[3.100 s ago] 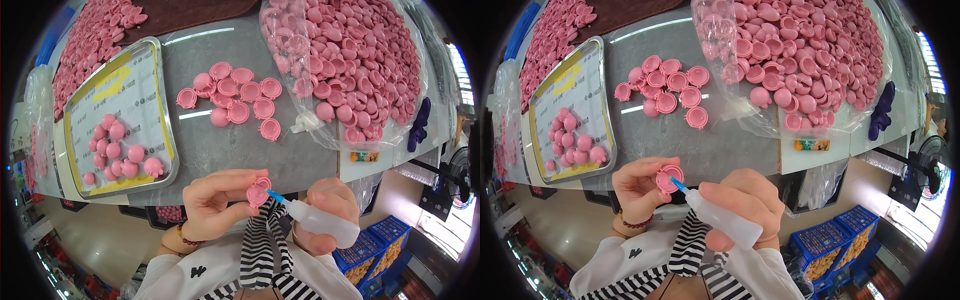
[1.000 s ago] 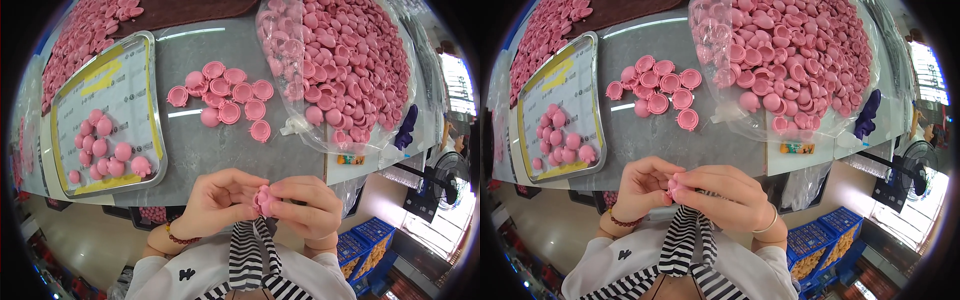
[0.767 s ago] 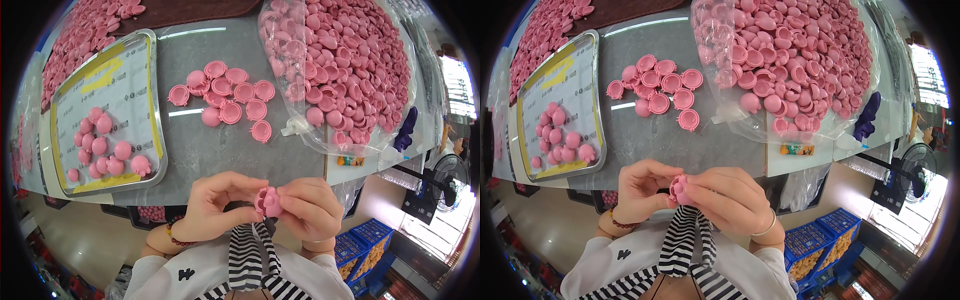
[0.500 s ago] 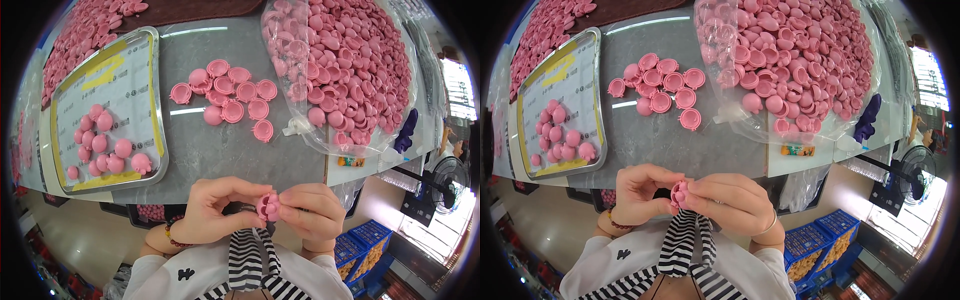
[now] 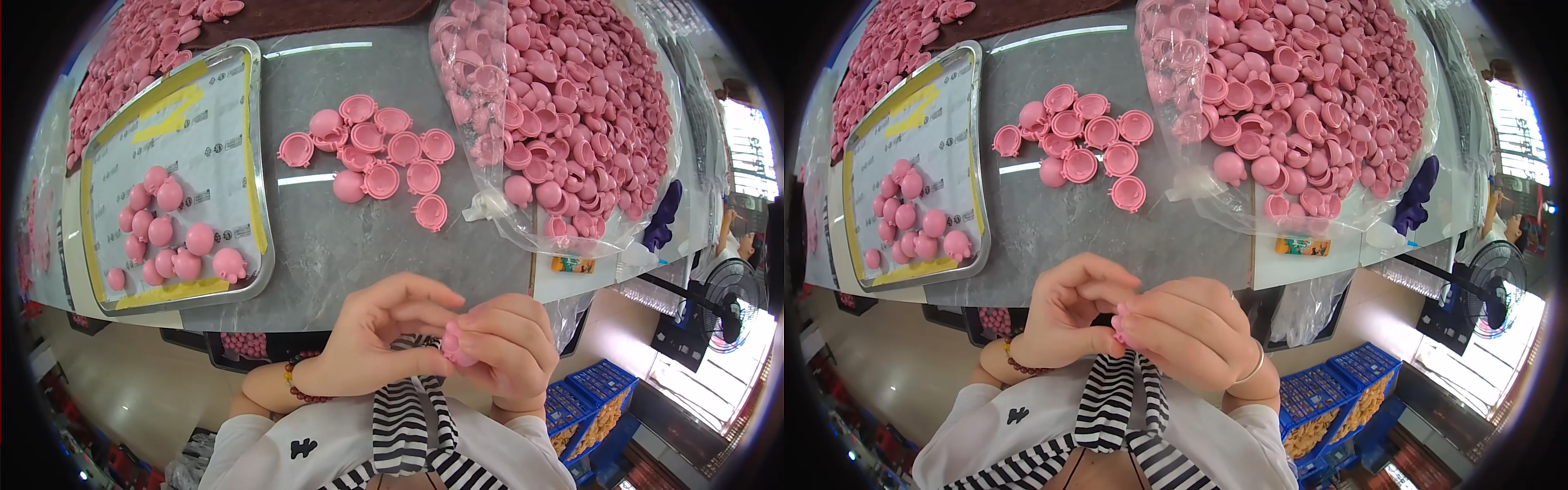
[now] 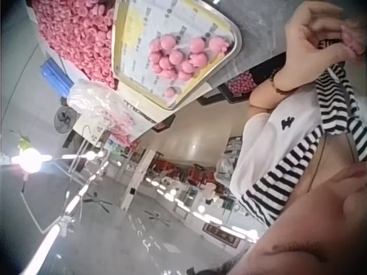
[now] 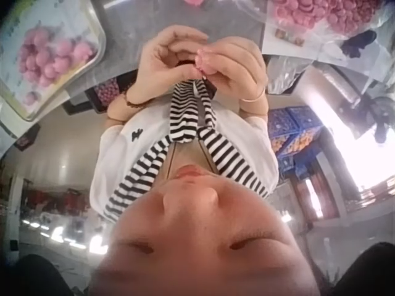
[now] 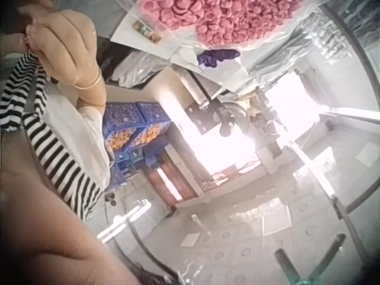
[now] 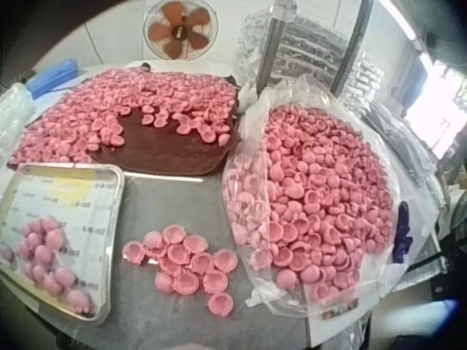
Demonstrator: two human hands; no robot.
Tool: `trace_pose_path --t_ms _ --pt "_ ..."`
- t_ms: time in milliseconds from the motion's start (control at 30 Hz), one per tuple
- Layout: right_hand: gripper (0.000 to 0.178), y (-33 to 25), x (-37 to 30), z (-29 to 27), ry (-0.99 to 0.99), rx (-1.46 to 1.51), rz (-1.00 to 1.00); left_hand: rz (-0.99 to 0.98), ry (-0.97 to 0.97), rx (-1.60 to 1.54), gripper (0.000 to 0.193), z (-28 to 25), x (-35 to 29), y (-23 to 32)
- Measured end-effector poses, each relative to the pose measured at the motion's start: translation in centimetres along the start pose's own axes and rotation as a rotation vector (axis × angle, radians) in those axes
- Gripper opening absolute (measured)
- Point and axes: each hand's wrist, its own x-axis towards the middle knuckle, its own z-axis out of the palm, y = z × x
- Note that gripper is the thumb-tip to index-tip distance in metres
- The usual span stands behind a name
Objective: Applying glue to and joining pink plastic spherical toy components at a factory workbench.
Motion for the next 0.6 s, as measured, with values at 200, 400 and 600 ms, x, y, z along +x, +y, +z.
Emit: trace_pose_path --t_ms 200,400,600 --pt "0.036 -0.3 -1.0 0.1 0.069 0.15 0.158 0.2 -0.02 0.298 0.055 -0.2 0.6 0.0" --pt "0.031 -0.1 -1.3 0.5 0.076 0.439 0.245 0.3 -0.131 0.492 0.057 -0.6 0.9 -0.1" --pt "0.029 -0.2 -1.3 0.8 0.093 0.472 0.246 0.29 -0.147 0.473 0.053 -0.1 0.7 0.1"
